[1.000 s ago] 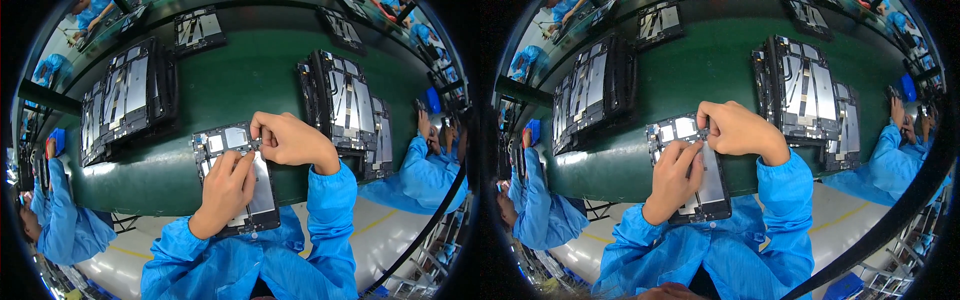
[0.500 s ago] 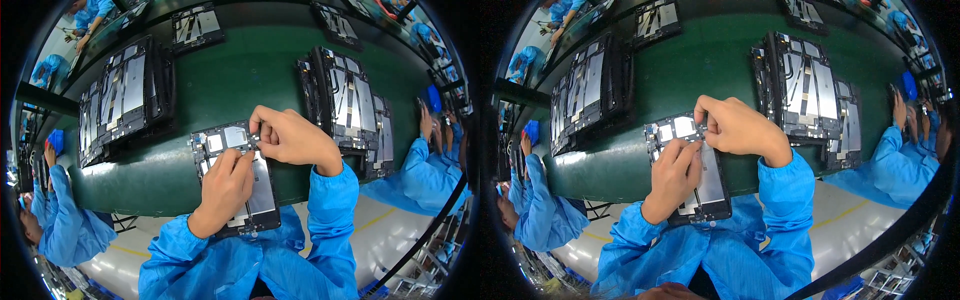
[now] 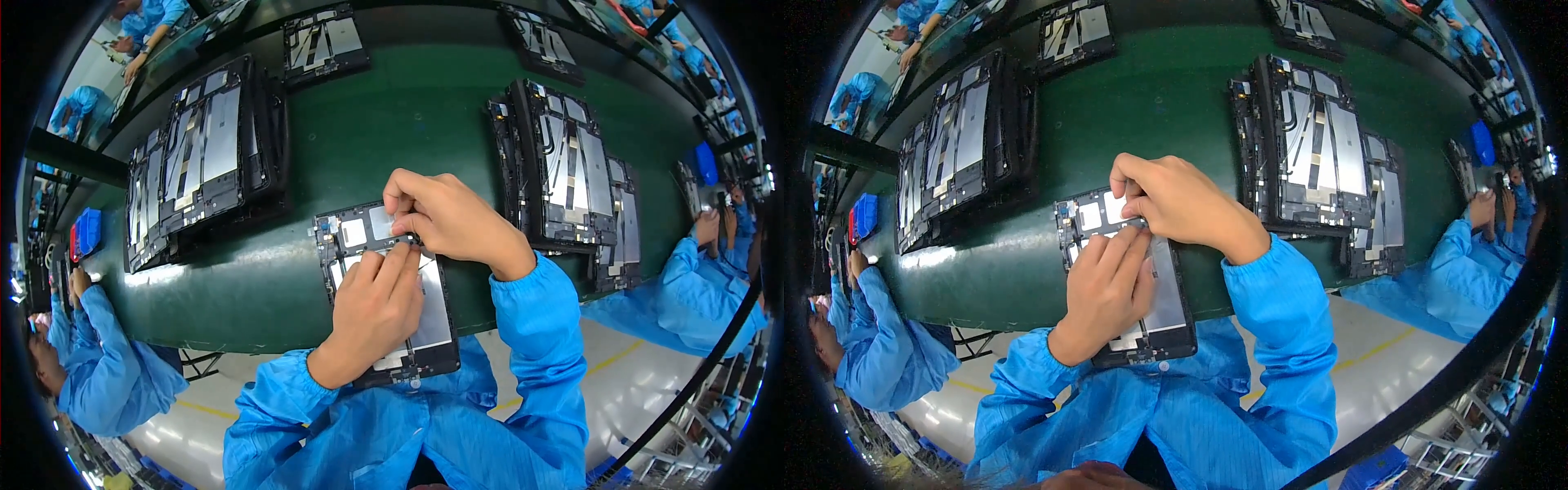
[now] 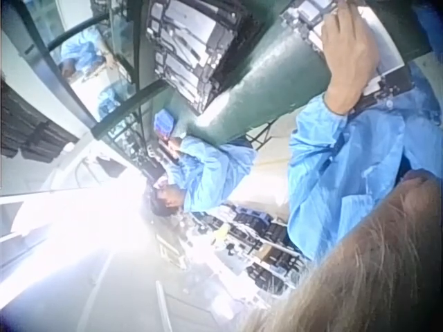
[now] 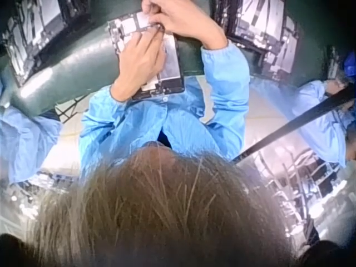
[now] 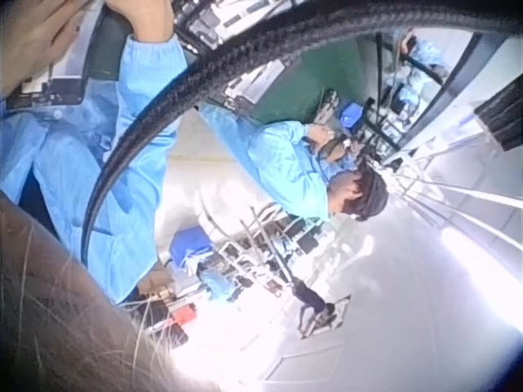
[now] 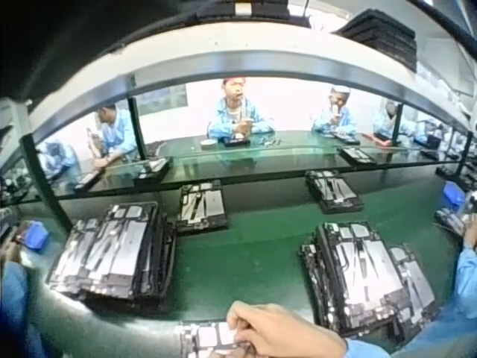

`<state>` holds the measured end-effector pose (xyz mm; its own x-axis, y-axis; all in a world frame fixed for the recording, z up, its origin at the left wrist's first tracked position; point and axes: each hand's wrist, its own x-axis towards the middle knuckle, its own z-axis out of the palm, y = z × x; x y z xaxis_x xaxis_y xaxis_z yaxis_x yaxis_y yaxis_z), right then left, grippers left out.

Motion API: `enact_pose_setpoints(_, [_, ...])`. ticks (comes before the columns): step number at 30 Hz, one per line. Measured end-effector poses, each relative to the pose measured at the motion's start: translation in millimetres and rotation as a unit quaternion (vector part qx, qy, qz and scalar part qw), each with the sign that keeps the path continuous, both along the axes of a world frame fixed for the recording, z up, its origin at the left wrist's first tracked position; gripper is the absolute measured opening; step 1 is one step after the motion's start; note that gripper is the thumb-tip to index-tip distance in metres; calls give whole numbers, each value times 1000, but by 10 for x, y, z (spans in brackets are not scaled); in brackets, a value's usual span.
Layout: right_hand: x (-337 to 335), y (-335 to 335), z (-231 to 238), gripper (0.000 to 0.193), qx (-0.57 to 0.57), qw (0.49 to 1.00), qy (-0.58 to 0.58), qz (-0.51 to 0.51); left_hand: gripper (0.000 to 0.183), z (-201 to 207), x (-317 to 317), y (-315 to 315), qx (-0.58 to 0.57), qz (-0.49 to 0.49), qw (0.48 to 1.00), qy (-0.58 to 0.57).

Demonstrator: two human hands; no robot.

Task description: The person assembles tablet computers on an assembly line by taking tablet frames, connecting and pressing internal ribbon cables and components into place by hand, and placing the assembled units onto stacks.

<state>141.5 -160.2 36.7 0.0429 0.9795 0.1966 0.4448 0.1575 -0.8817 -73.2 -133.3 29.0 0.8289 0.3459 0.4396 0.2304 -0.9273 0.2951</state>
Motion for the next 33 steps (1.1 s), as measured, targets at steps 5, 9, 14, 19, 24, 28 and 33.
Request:
enact_pose_setpoints(5, [-8,3,50,23,-18,1000,18,-6,46,-29,-27,23,21,-38,999,2])
enact_pose_setpoints(9, [3,-7,41,23,-27,999,21,-10,43,5,-23,116,30,-64,997,13])
enact_pose_setpoints(14, [-1,2,55,23,-23,1000,14,-10,45,-14,-37,143,30,-69,997,7])
enact_pose_setpoints(19, [-2,9,48,23,-34,999,15,-9,46,-17,-23,170,28,-76,997,-6])
enact_pose_setpoints(24, [45,-11,-14,20,-22,1000,9,5,47,42,-17,347,16,-111,994,-2])
enact_pose_setpoints(28, [27,-120,73,35,17,999,-34,-38,49,32,-45,418,-4,-129,992,-3])
enact_pose_setpoints(33, [90,-314,167,65,-130,990,-34,-54,50,15,-66,402,-22,-119,993,-11])
